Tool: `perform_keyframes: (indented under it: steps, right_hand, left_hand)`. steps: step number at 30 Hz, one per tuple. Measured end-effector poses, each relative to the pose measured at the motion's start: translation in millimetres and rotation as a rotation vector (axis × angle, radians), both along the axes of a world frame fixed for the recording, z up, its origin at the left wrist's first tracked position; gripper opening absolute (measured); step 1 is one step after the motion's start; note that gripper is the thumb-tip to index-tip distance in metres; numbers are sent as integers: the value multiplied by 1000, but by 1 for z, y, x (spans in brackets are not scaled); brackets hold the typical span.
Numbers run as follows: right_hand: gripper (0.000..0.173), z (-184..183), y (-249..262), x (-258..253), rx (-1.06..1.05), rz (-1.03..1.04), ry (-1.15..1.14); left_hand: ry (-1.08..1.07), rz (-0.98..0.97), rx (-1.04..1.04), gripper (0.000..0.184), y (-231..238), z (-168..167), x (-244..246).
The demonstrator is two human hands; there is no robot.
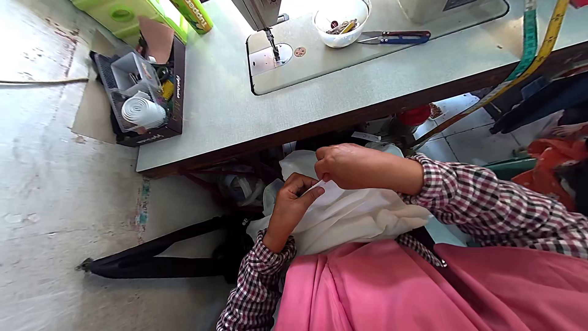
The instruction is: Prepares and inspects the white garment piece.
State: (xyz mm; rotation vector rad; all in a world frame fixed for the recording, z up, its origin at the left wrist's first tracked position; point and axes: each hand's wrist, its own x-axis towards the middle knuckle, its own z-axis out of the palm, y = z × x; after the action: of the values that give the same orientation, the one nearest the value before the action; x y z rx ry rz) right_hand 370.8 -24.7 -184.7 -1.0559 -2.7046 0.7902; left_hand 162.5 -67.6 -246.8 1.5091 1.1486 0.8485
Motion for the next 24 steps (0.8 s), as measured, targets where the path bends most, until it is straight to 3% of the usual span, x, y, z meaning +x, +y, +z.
perform_keyframes:
  steps: [10, 16, 19, 21, 24]
  right_hand:
    - [9, -16, 28, 14, -277, 136, 209]
    - [7, -21, 27, 17, -398, 45, 258]
    - [9, -23, 16, 19, -252, -91, 368]
    - [9, -26, 4, 19, -49, -107, 457]
    - [11, -36, -17, 12, 81, -88, 455]
  left_hand:
    - [-195, -106, -248, 9, 7, 1, -8]
    - [-268, -109, -306, 13, 7, -3, -6]
    - [-262, -16, -379, 13, 9, -4, -6]
    - [-288, 47, -431, 13, 10, -5, -7]
    - [-357, 79, -496, 15, 10, -8, -8]
